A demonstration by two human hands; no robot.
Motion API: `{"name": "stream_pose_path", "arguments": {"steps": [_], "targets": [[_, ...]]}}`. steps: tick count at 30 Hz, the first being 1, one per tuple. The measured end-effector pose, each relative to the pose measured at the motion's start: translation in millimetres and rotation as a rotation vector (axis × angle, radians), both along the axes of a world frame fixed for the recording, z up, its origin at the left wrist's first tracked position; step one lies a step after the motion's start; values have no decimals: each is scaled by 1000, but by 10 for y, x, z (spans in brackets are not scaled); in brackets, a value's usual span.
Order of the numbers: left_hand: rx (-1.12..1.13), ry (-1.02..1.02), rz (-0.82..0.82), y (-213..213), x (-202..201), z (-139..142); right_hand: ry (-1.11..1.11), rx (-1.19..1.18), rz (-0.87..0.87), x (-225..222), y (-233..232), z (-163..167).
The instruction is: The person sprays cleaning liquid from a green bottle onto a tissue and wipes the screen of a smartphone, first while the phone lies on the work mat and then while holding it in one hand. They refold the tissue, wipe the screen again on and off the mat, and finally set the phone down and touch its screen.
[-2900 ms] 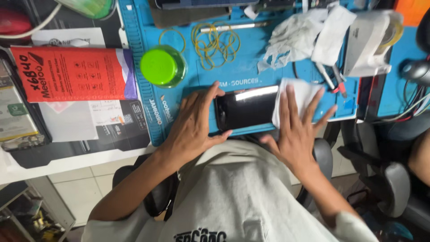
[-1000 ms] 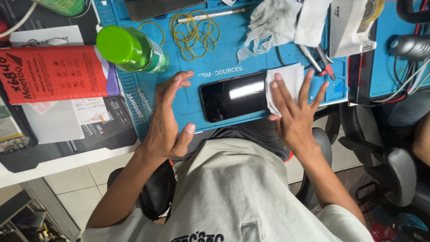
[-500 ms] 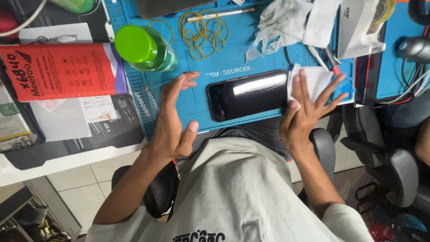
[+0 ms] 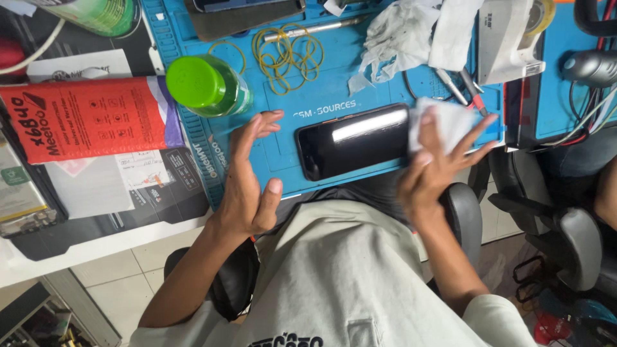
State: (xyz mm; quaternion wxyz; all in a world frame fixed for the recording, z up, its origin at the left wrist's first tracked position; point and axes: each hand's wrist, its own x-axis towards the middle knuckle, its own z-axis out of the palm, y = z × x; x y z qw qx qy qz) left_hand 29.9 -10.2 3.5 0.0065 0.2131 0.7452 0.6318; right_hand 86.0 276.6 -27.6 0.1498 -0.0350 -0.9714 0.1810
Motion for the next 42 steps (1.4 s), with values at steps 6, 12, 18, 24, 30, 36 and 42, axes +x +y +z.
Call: {"name": "stream_pose_path", "arguments": {"steps": [6, 12, 18, 24, 30, 36, 42], "targets": [[-9, 5, 5, -22, 3, 0, -19, 147, 424, 158, -531, -118], [36, -15, -14, -31, 9, -28, -39, 69, 7, -18, -49, 98], [32, -3, 11, -12, 33, -13, -175, 169, 438, 42, -705, 98], [60, -22, -4, -15, 20, -28, -246, 112, 203, -252, -351, 440], [54, -4, 17, 6, 25, -22, -233, 86, 381, -194, -725, 406], [47, -11, 10, 2, 21, -2, -302, 144, 261, -209, -524, 460], [50, -12, 18, 6, 8, 23, -108, -128, -29, -265, -120, 861]]}}
